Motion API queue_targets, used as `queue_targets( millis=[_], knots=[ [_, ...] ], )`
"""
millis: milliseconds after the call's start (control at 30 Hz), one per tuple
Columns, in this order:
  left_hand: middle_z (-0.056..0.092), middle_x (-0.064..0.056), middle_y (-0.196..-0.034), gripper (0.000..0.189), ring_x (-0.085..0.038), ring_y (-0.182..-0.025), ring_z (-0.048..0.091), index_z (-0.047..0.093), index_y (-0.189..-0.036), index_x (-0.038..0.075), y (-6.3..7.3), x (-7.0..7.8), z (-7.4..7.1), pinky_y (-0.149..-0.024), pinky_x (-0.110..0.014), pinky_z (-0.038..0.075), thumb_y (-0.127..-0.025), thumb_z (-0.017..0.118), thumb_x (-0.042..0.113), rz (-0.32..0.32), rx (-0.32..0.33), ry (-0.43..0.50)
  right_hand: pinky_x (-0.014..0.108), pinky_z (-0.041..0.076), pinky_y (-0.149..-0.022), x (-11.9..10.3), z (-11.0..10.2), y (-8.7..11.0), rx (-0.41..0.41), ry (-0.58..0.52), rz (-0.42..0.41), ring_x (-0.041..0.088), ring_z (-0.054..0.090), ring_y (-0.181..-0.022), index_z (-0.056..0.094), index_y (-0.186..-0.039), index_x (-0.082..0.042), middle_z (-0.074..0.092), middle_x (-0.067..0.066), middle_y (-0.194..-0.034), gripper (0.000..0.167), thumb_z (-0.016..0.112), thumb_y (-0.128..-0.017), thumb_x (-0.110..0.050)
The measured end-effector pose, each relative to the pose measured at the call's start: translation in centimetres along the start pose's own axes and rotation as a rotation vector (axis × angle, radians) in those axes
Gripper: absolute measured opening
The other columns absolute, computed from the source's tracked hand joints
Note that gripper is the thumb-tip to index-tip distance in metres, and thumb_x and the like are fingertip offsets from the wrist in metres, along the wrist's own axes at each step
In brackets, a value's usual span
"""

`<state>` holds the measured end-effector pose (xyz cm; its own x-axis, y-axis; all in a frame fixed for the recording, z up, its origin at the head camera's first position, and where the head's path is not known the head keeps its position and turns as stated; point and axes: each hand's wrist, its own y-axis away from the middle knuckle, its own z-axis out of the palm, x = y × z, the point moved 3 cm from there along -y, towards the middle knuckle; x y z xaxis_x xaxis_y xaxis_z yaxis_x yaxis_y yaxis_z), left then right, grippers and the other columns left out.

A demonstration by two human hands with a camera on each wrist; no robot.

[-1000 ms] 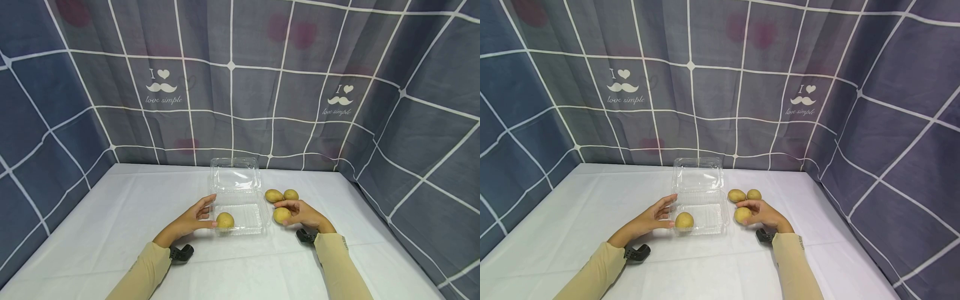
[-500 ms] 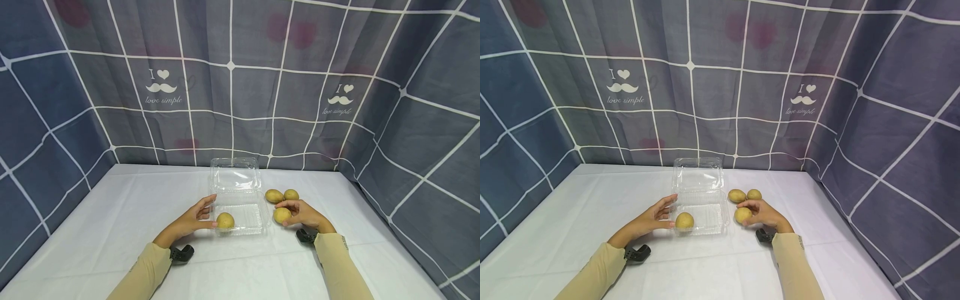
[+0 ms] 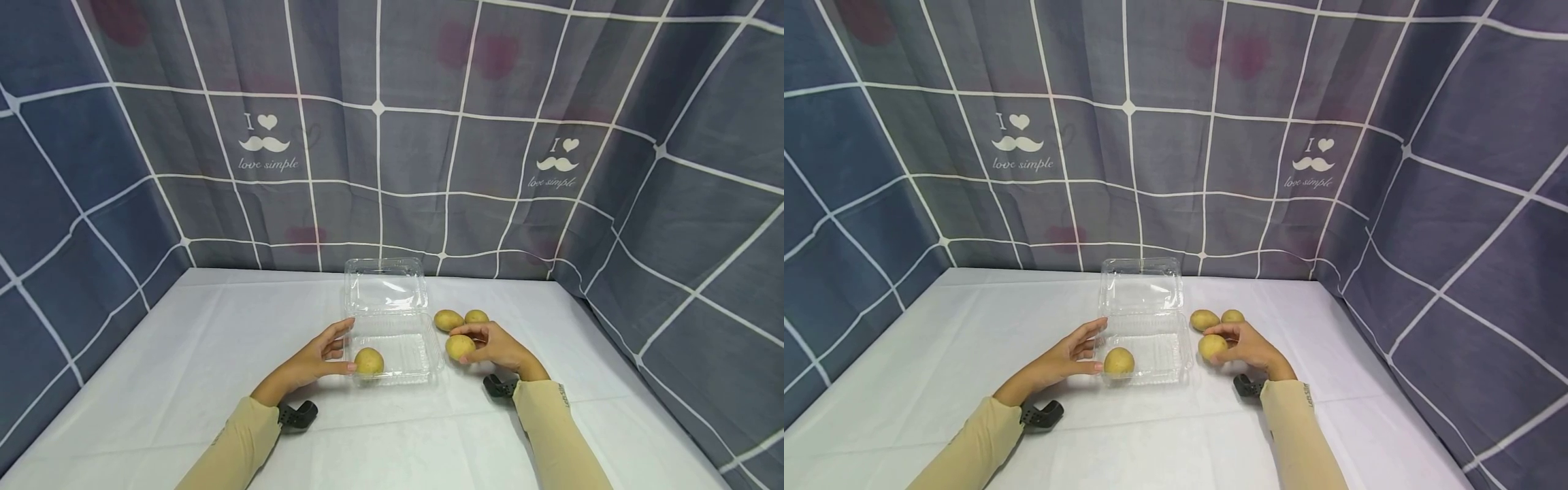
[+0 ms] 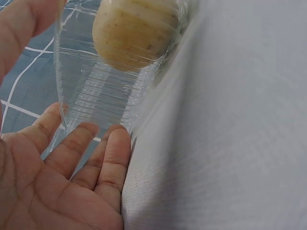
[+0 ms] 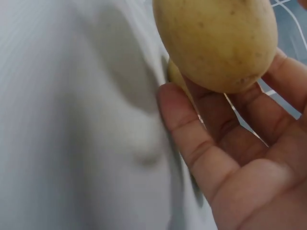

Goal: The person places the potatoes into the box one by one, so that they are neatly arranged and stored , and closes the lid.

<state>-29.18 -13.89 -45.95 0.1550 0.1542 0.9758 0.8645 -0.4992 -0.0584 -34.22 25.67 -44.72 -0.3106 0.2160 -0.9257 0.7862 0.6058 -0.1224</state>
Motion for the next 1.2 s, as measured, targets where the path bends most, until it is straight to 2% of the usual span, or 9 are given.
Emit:
queue_targets(
  millis=[233, 367, 567, 800, 900, 1200],
  knots=[
    [0.016, -0.031, -0.176, 0.103, -0.054, -0.156, 0.029, 0.018, -0.17, -0.002, 0.0, 0.1, 0.0, -0.126, -0.063, 0.032, -0.094, 0.086, 0.013, 0.016, -0.002, -0.013, 0.019, 0.056, -0.09, -0.8, 0.1, -0.2, 0.054, 0.033, 0.037, 0.011, 0.064, -0.101, 0.064, -0.133, 0.019, 0.061, 0.013, -0.123, 0.057, 0.087, -0.083, 0.003],
    [0.017, -0.031, -0.176, 0.103, -0.054, -0.156, 0.03, 0.019, -0.17, -0.002, 0.0, 0.0, 0.0, -0.126, -0.062, 0.033, -0.094, 0.086, 0.014, 0.01, 0.004, -0.023, 0.018, 0.054, -0.093, -1.4, 0.3, -0.3, 0.068, 0.025, 0.041, 0.011, 0.063, -0.103, 0.063, -0.134, 0.019, 0.06, 0.018, -0.123, 0.056, 0.085, -0.084, 0.006],
    [0.017, -0.031, -0.176, 0.103, -0.053, -0.156, 0.031, 0.018, -0.171, -0.002, -0.1, 0.0, 0.0, -0.126, -0.062, 0.033, -0.094, 0.086, 0.013, 0.005, 0.005, -0.022, 0.016, 0.052, -0.099, -2.1, 0.3, -0.4, 0.081, 0.027, 0.028, 0.012, 0.063, -0.11, 0.063, -0.136, 0.017, 0.06, 0.023, -0.127, 0.058, 0.085, -0.084, 0.004],
    [0.017, -0.031, -0.175, 0.102, -0.053, -0.156, 0.031, 0.019, -0.171, -0.001, 0.0, 0.1, 0.0, -0.126, -0.062, 0.033, -0.094, 0.086, 0.013, 0.005, 0.006, -0.024, 0.016, 0.049, -0.104, -3.0, 0.6, -0.7, 0.102, 0.008, -0.016, 0.006, 0.063, -0.119, 0.061, -0.136, 0.019, 0.06, 0.036, -0.14, 0.058, 0.084, -0.085, 0.005],
    [0.018, -0.031, -0.175, 0.102, -0.053, -0.155, 0.032, 0.02, -0.171, 0.0, 0.0, 0.1, 0.0, -0.126, -0.062, 0.034, -0.094, 0.086, 0.014, 0.005, 0.011, -0.028, 0.017, 0.051, -0.103, -3.3, 0.7, -0.9, 0.114, 0.001, -0.036, 0.006, 0.064, -0.118, 0.06, -0.137, 0.02, 0.059, 0.038, -0.143, 0.058, 0.083, -0.085, 0.006],
    [0.019, -0.031, -0.175, 0.101, -0.052, -0.155, 0.034, 0.021, -0.171, 0.0, 0.0, -0.1, 0.1, -0.125, -0.061, 0.035, -0.094, 0.086, 0.013, 0.008, 0.017, -0.03, 0.018, 0.053, -0.1, -4.3, 1.7, -1.5, 0.157, -0.016, -0.055, 0.01, 0.066, -0.113, 0.061, -0.136, 0.017, 0.064, 0.031, -0.137, 0.056, 0.084, -0.086, 0.007]
  ],
)
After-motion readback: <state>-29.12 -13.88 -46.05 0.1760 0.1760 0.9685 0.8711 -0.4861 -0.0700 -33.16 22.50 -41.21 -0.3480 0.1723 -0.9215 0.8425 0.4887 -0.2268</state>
